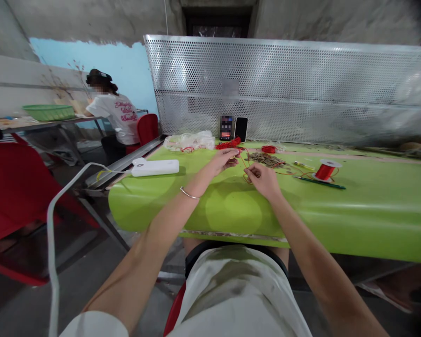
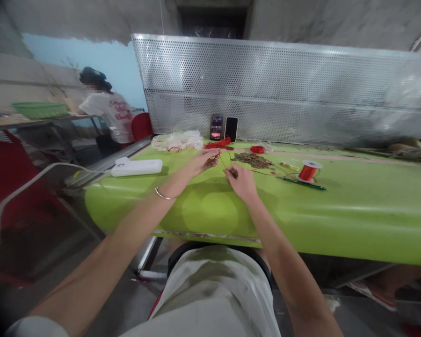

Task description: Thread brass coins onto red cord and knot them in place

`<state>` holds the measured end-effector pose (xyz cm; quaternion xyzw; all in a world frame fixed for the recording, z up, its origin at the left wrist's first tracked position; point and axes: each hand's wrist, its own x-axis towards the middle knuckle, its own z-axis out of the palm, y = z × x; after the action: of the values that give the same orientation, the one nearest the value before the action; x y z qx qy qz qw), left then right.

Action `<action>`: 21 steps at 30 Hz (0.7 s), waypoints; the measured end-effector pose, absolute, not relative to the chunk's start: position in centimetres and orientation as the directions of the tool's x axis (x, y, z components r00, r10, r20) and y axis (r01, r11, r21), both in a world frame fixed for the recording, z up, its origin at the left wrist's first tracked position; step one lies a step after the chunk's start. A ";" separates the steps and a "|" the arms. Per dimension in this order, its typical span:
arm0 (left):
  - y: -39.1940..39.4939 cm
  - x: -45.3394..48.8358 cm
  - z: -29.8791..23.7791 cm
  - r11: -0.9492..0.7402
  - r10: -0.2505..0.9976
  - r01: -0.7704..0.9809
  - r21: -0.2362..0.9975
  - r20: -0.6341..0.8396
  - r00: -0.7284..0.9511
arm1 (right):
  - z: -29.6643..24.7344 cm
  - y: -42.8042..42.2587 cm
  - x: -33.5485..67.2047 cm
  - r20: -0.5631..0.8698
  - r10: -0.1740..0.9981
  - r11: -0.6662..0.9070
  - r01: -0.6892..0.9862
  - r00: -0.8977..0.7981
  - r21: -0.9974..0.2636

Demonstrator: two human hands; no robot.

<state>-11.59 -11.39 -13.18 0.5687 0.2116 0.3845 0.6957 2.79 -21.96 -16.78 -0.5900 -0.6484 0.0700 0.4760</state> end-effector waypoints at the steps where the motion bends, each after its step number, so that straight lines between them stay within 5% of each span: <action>1: -11.4 -11.6 -13.2 0.052 0.771 -0.291 0.955 0.147 0.619 | -16.8 -22.0 2.8 0.534 0.832 0.290 0.700 0.153 -0.653; 21: -11.6 -11.6 -13.1 -0.106 0.758 -0.210 0.972 0.216 0.616 | -17.2 -22.2 3.3 0.521 0.830 0.272 0.673 0.198 -0.688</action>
<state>-11.64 -11.59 -13.05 0.6378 0.2146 0.3821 0.6334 3.30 -22.22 -17.22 -0.5982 -0.6282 0.0799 0.4911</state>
